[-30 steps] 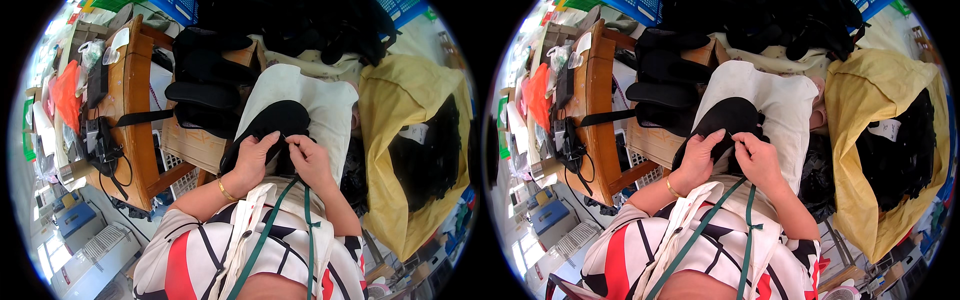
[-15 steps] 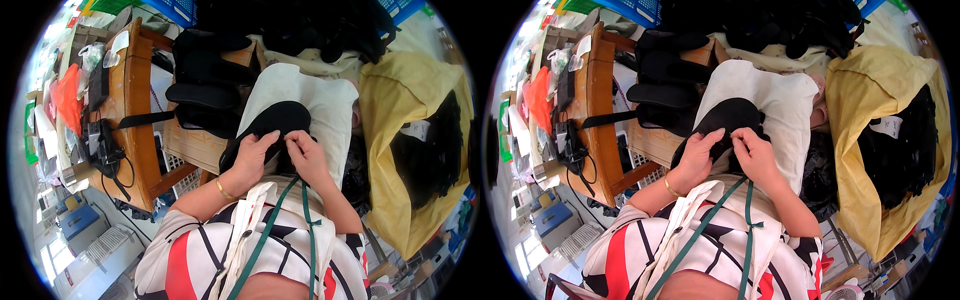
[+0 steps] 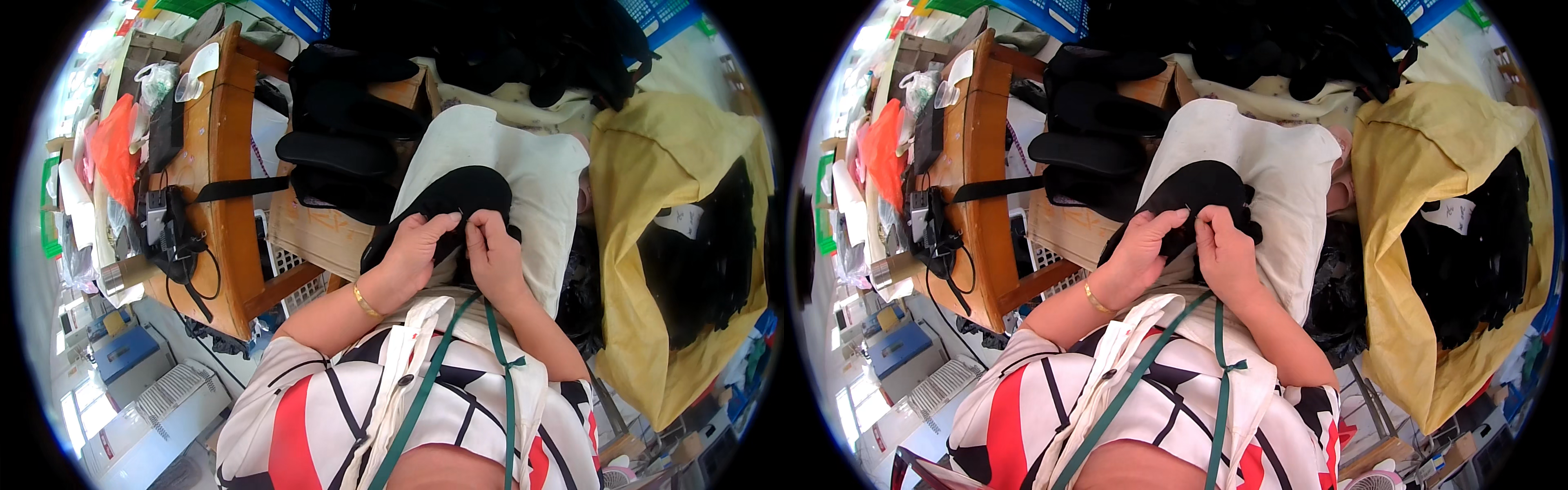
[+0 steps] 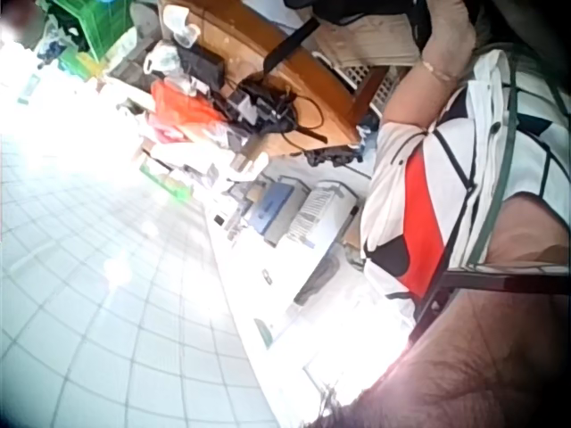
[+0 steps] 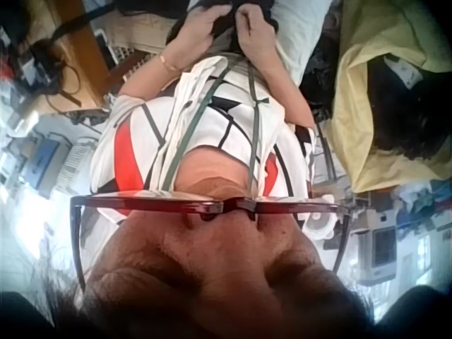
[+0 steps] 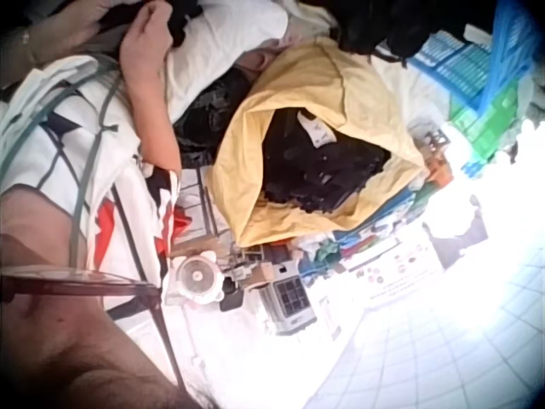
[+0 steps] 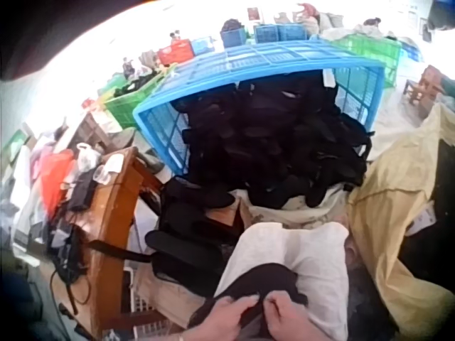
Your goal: The person is sitting on the floor in a workshop, sewing a black shoe by hand using a needle and thread. They repeatedly insert the needle into the shoe's sole and pull the thread through to stitch the material together.
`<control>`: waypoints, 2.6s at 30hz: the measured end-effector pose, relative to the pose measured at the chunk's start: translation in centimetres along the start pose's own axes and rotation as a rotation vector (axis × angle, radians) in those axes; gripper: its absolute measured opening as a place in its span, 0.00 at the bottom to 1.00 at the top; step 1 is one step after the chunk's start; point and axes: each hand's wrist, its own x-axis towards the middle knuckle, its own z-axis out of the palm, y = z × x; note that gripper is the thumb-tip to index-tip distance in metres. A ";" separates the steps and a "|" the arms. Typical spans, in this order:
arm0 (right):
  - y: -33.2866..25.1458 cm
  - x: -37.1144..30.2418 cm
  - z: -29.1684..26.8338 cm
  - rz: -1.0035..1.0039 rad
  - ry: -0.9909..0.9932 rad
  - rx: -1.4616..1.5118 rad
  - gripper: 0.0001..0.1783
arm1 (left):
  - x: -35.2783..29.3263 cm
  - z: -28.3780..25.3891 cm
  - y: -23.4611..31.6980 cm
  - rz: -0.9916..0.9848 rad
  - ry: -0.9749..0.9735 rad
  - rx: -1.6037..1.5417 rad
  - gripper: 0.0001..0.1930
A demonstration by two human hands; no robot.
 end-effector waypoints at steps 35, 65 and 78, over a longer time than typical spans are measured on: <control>3.4 -5.2 -11.3 0.247 0.295 1.185 0.07 | 1.1 2.9 -0.9 0.637 -0.388 1.273 0.12; 10.5 -11.7 -25.7 -0.241 1.404 0.653 0.05 | -0.3 1.0 -2.4 0.680 -0.411 1.169 0.15; 1.9 -7.6 -7.5 0.245 0.067 0.501 0.06 | -1.4 0.8 -2.8 -0.021 -0.345 0.308 0.07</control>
